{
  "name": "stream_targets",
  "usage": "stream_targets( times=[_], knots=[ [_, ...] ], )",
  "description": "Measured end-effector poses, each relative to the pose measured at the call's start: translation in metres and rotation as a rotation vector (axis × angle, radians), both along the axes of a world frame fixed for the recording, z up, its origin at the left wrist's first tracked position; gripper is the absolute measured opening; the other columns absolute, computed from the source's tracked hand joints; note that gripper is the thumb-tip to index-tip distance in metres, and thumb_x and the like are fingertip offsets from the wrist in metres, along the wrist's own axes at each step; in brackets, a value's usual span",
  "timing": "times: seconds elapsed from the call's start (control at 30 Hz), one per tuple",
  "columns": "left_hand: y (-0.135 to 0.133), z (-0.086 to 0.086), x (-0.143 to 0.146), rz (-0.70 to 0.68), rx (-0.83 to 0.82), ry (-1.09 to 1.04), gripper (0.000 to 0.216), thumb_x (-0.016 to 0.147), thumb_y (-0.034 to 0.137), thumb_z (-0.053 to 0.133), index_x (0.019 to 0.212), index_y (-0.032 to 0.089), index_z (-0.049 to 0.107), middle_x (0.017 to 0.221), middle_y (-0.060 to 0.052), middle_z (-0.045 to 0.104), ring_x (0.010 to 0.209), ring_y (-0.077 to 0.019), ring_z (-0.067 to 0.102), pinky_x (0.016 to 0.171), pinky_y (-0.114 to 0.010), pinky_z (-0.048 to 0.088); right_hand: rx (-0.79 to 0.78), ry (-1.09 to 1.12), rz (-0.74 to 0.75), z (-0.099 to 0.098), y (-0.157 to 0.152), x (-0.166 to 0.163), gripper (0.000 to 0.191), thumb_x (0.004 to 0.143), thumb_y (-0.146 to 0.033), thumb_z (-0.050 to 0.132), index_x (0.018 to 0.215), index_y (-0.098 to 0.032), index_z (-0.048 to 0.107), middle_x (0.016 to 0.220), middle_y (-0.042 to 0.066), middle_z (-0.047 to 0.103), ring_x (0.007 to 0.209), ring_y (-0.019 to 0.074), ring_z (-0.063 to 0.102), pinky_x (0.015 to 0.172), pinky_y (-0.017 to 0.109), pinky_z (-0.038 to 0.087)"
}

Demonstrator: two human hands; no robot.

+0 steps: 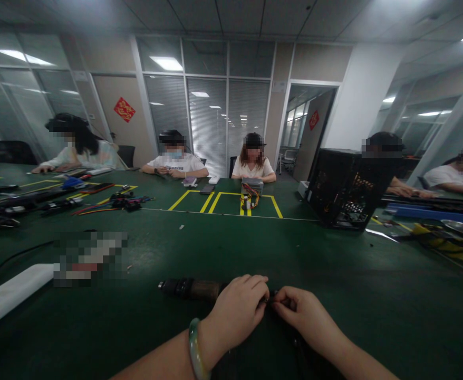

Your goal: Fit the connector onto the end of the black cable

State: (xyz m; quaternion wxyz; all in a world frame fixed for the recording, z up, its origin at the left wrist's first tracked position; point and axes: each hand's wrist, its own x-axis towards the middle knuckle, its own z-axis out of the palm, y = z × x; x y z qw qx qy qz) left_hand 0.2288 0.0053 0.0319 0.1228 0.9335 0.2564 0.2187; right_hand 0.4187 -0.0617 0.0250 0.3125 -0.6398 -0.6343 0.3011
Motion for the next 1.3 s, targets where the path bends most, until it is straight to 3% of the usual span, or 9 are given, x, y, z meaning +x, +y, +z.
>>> stream_targets(
  times=[0.7, 1.3],
  knots=[
    [-0.001, 0.0001, -0.0003, 0.028, -0.039, -0.01, 0.013, 0.083, 0.018, 0.062, 0.094, 0.021, 0.056, 0.123, -0.002, 0.057, 0.108, -0.022, 0.054, 0.094, -0.039, 0.043, 0.007, -0.02, 0.0, 0.0024, -0.0017, 0.0011, 0.011, 0.085, -0.025, 0.059, 0.08, -0.02, 0.068, 0.076, -0.002, 0.067, 0.07, 0.015, 0.061, 0.06, 0.021, 0.04],
    [0.0009, -0.0008, 0.0026, 0.0, -0.015, -0.004, 0.004, 0.087, 0.02, 0.061, 0.09, 0.021, 0.06, 0.103, -0.001, 0.064, 0.098, -0.0198, 0.056, 0.09, -0.035, 0.043, 0.011, 0.035, 0.009, -0.0032, 0.0002, 0.0023, 0.012, 0.084, -0.025, 0.059, 0.082, -0.02, 0.07, 0.075, -0.001, 0.068, 0.07, 0.0159, 0.061, 0.061, 0.021, 0.041]
  ],
)
